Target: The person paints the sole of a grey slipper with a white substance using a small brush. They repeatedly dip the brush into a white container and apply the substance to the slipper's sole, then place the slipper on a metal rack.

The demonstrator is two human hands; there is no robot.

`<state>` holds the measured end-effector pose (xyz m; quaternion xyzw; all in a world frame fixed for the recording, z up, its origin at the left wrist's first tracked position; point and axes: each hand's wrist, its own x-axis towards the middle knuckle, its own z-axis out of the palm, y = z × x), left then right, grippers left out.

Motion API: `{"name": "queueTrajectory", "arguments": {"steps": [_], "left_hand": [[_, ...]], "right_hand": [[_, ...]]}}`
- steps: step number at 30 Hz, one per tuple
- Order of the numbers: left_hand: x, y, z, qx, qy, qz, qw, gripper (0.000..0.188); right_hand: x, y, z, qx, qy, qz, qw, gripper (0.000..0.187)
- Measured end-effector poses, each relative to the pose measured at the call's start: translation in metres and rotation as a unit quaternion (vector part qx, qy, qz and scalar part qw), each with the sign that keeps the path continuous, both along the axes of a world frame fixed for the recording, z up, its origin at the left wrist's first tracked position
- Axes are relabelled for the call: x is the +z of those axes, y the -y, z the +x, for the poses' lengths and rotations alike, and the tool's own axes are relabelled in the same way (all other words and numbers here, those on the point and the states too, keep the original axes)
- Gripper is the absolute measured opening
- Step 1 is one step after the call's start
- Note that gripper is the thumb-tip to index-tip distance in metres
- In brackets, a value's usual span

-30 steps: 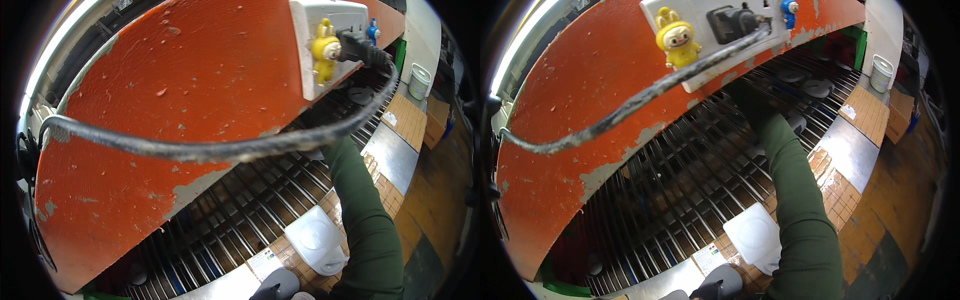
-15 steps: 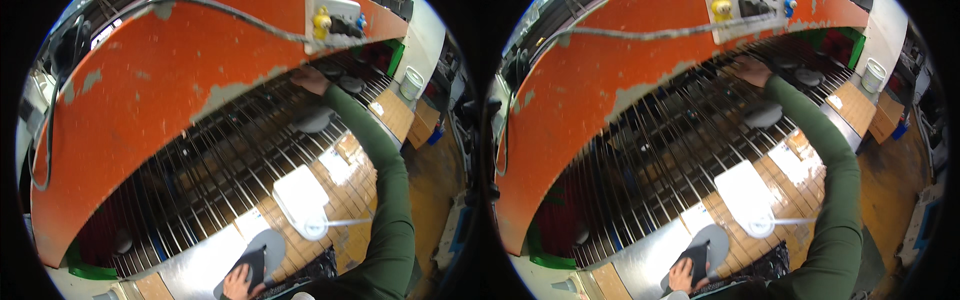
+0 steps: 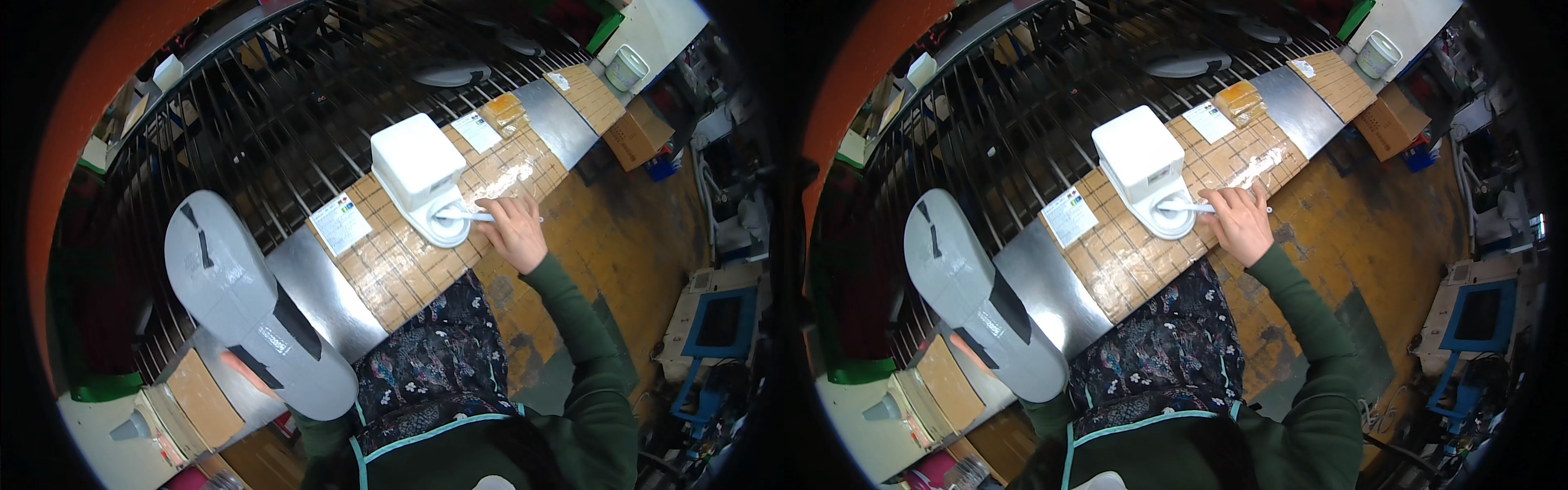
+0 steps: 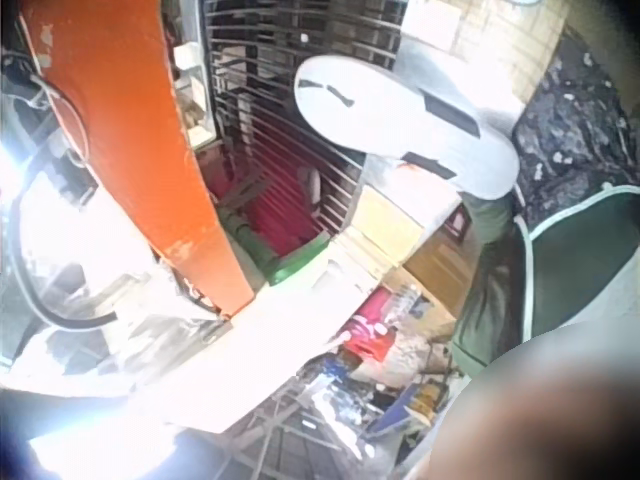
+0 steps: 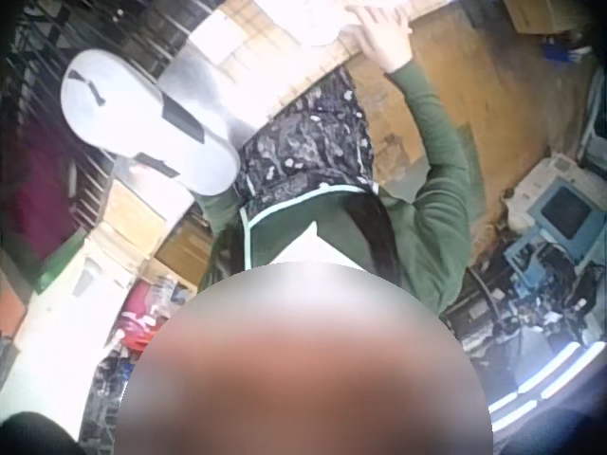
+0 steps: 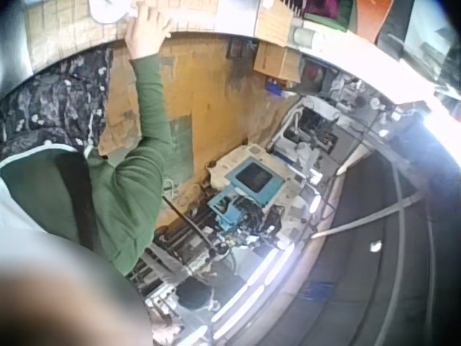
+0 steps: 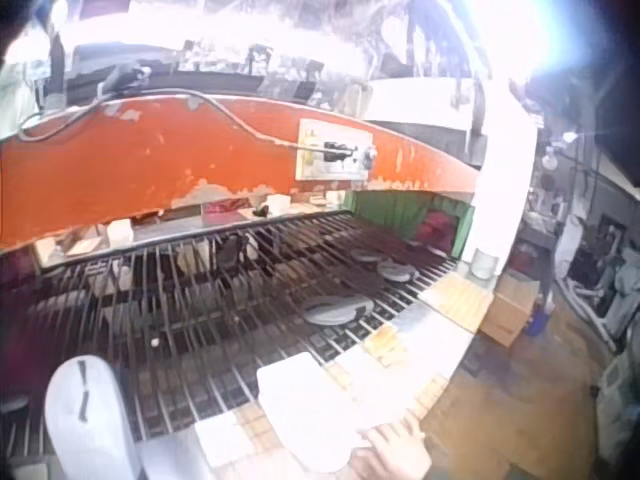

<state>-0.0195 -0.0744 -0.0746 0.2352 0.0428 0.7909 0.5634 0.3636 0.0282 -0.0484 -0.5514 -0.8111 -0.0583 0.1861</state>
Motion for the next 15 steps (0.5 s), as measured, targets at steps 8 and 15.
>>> {"name": "queueTrajectory", "arguments": {"steps": [8, 15], "left_hand": [[0.013, 0.023, 0.031, 0.011, 0.021, -0.111, 0.994, 0.074], [0.020, 0.017, 0.066, -0.020, 0.040, -0.132, 0.990, 0.077]], "right_hand": [[0.015, 0.018, 0.011, -0.047, 0.012, 0.089, 0.995, 0.010], [-0.004, 0.006, -0.004, -0.033, 0.057, 0.114, 0.991, 0.013]]}}
